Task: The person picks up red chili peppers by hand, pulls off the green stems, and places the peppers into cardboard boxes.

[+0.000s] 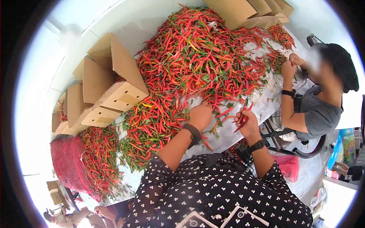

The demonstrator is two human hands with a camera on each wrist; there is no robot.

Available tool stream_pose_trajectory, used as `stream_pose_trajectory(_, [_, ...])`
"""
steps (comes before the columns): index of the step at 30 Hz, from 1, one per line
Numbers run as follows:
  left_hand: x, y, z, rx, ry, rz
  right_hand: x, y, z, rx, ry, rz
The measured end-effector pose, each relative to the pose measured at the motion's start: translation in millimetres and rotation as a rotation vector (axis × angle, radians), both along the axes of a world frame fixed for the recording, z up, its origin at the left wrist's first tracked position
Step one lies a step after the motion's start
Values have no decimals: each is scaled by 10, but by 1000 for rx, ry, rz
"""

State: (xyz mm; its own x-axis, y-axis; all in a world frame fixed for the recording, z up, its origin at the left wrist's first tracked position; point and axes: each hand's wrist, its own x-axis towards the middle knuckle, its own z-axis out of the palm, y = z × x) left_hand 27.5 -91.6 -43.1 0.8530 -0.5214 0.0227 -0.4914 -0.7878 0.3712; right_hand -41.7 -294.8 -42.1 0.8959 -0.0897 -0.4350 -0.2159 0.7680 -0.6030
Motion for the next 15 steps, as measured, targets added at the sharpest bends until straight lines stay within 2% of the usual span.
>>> stream_pose_trajectory(2, [-11, -6, -39, 20, -48, 4, -38, 101, 2, -56, 95, 58])
stream_pose_trajectory(4, [-12, 49, -8, -213, 108, 12, -40, 195, -3, -63, 84, 83])
stream_pose_trajectory(5, [-15, 76, 6, -211, 107, 9, -29, 242, -34, -127, 83, 152])
stream_pose_trajectory(7, [-39, 113, 119, -489, 412, 75, -1, 387, -20, -223, 83, 219])
stream_pose_trajectory(11, [-131, 100, 323, -458, 408, 39, 123, 566, 70, -345, 23, 322])
stream_pose_trajectory(13, [-153, 76, 352, -608, 430, -10, 152, 556, 49, -358, 15, 293])
stream_pose_trajectory(15, [-108, 104, 291, -587, 481, 34, 141, 501, 47, -374, 12, 260])
